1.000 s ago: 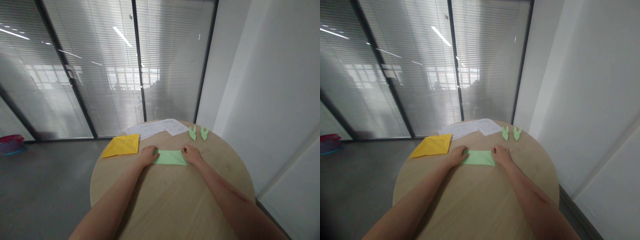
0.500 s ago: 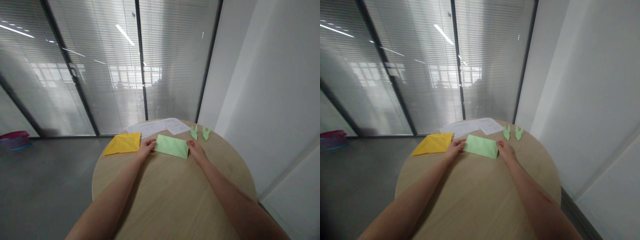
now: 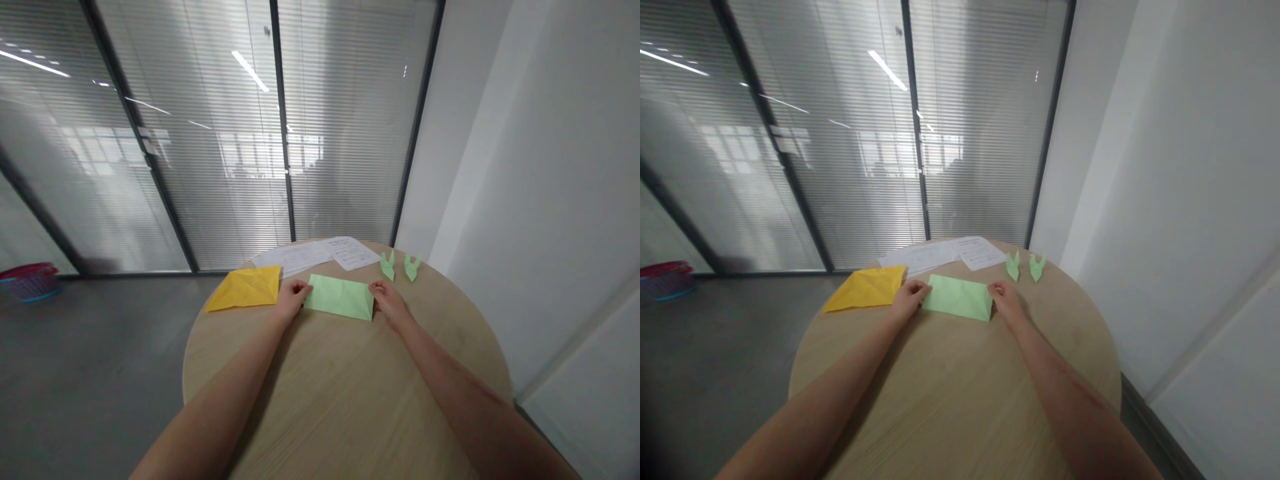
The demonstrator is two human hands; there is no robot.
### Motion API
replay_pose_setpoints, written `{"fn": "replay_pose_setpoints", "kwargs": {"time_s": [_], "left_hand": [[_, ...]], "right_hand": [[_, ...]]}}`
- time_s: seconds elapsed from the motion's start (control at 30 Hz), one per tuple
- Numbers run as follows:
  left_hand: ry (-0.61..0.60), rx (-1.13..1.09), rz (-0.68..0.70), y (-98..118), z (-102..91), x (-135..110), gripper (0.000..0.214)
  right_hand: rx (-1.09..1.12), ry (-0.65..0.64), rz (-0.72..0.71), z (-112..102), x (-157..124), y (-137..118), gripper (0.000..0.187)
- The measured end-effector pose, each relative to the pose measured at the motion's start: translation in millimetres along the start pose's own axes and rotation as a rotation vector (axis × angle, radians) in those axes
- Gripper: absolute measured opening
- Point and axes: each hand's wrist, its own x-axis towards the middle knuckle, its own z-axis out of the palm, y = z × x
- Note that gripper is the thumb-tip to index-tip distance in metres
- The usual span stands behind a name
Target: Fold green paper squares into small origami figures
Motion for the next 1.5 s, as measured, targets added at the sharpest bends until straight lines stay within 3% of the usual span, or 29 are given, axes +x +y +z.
{"fn": "replay_pose_setpoints", "kwargs": {"time_s": [0.1,0.2,0.33,0.4,0.67,0.9,1.1,1.27,1.5], "left_hand": [[0.071,-0.060,0.045,-1,1.0,3,0.045],[-0.020,-0.132,-0.005,0,1.9,1,0.057],[-0.195,-0.158,-0.030,1,1.9,-2,0.044],[-0.218,-0.168,-0.056,2,1.6,-4,0.038],[-0.081,-0.119,-0.133,2,-1.6,-3,0.037],[0.036,-0.087,-0.145,1,-4.4,0,0.032],[0.083,-0.093,-0.147,-1,-4.4,1,0.029],[0.099,-0.101,-0.130,-4,-4.7,3,0.030],[0.036,-0.162,-0.102,2,-4.0,1,0.040]], "right_hand": [[-0.007,-0.005,0.000,0,-2,-3,0.037],[0.006,-0.007,0.012,0,-4,-8,0.036],[0.055,-0.020,0.034,0,-6,-11,0.036],[0.089,-0.031,0.050,0,-6,-11,0.036],[0.171,-0.077,0.073,-1,-6,-10,0.035],[0.041,-0.337,0.014,5,-15,-20,0.043],[0.083,-0.318,-0.017,13,-18,-23,0.037],[0.110,-0.354,-0.063,22,-23,-23,0.043],[-0.016,-0.236,-0.053,22,-20,-18,0.030]]}}
